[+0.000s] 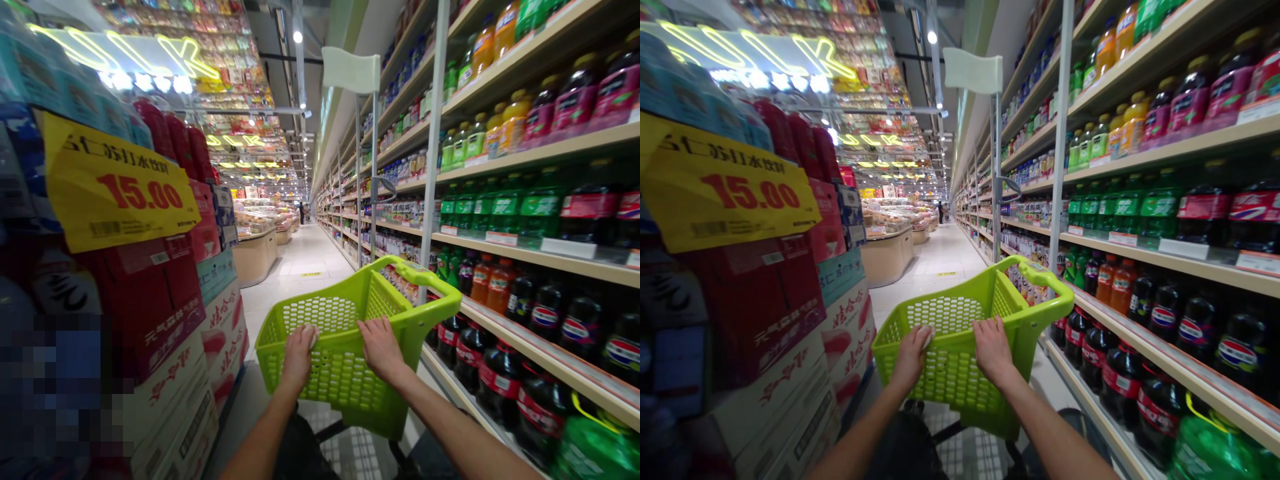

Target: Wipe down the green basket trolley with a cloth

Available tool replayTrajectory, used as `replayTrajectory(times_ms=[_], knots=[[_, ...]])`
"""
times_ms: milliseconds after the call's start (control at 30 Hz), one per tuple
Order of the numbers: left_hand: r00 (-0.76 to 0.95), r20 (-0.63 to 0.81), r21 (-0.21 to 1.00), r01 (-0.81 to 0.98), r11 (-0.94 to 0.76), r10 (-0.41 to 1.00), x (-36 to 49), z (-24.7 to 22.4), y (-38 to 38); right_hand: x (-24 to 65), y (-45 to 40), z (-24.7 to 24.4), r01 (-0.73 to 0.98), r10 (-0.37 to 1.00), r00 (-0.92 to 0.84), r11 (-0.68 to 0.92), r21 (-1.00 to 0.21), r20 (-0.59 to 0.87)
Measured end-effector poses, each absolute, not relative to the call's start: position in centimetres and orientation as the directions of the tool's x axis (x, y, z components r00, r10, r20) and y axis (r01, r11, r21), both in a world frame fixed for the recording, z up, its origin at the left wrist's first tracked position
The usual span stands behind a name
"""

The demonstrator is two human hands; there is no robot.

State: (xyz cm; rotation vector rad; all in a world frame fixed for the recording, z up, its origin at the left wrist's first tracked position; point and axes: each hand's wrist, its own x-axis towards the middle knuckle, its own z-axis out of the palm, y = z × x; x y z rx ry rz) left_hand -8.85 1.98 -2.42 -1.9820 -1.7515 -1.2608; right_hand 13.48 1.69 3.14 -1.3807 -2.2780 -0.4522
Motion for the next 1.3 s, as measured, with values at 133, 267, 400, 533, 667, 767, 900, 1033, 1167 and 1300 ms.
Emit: replayTrajectory(times_ms=[133,267,400,533,667,767,900,1033,1167,1300], knots=[[0.051,0.731,0.279,0.888,-0.366,0.681,-7.1,-2.3,2.3,14.2,1.9,3.3,0.874,0.737,-0.454,0.477,0.09,0.502],[-0.171,0.746,0.384,0.9,-0.205,0.644,-12.3,-3.2,1.4,15.4,2.2,4.0,0.877,0.744,-0.457,0.47,0.104,0.488],[-0.297,0.737,0.455,0.882,-0.121,0.607,-14.0,-3.4,1.0,16.0,2.9,4.3,0.893,0.755,-0.433,0.432,0.124,0.493],[-0.178,0.726,0.399,0.896,-0.196,0.665,-10.1,-2.9,1.7,16.4,3.4,4.1,0.906,0.744,-0.407,0.402,0.132,0.53],[-0.093,0.719,0.373,0.887,-0.27,0.688,-10.1,-3.0,1.4,17.5,3.6,3.9,0.908,0.731,-0.404,0.392,0.147,0.549],[-0.214,0.726,0.44,0.875,-0.202,0.653,-11.6,-3.4,0.8,18.0,3.6,3.8,0.914,0.733,-0.394,0.375,0.155,0.555],[-0.228,0.698,0.465,0.865,-0.187,0.679,-8.3,-3.0,1.1,17.9,3.2,3.6,0.923,0.737,-0.376,0.348,0.163,0.561],[-0.019,0.695,0.382,0.857,-0.347,0.719,-4.2,-2.3,2.1,17.6,3.0,3.7,0.919,0.738,-0.387,0.359,0.164,0.553],[-0.101,0.68,0.43,0.857,-0.283,0.726,-7.5,-2.5,1.6,17.3,2.9,3.9,0.923,0.757,-0.373,0.359,0.136,0.536],[-0.294,0.652,0.511,0.851,-0.119,0.699,-9.0,-2.3,1.4,16.5,2.7,3.9,0.931,0.761,-0.348,0.348,0.108,0.547]])
